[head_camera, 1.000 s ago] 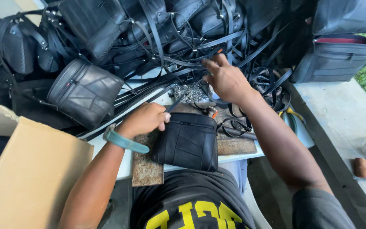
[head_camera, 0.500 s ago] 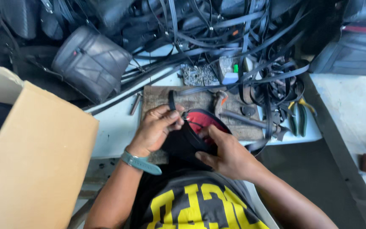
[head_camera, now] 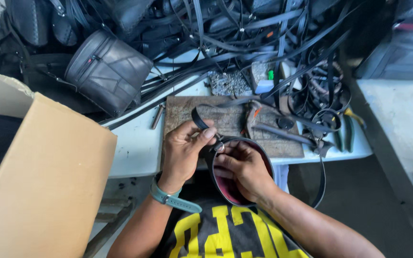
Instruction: The person attaches a black strap to a small black handbag using a metal clasp and a hammer. They position the clasp, secure it with the hammer, and then inspect the bag.
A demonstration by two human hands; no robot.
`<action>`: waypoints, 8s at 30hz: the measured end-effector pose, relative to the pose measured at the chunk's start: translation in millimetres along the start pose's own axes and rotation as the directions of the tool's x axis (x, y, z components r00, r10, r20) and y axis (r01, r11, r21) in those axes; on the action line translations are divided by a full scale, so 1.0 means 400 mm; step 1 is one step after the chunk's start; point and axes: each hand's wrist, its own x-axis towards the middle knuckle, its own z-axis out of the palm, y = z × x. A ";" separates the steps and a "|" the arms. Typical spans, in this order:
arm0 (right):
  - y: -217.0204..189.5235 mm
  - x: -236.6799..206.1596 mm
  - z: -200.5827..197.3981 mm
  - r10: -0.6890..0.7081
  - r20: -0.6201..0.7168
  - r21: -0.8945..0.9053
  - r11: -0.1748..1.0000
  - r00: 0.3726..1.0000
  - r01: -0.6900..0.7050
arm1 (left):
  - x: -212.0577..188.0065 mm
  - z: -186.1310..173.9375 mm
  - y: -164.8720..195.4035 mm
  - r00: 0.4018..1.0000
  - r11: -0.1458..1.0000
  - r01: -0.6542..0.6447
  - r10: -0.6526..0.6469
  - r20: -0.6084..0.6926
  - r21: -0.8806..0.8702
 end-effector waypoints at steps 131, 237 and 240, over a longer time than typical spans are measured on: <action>-0.048 0.109 0.078 0.137 0.080 -0.091 0.987 0.987 -0.129 | 0.085 -0.116 0.191 0.732 0.550 -0.624 0.165 0.661 0.555; -0.157 0.212 0.078 -0.308 0.283 -0.471 0.780 0.908 0.411 | 0.071 -0.034 0.123 0.876 0.520 -0.477 0.350 0.332 0.709; -0.208 0.206 0.085 -0.212 0.303 -0.513 0.786 0.929 0.347 | 0.079 -0.047 0.097 0.952 0.606 -0.307 0.189 0.242 0.734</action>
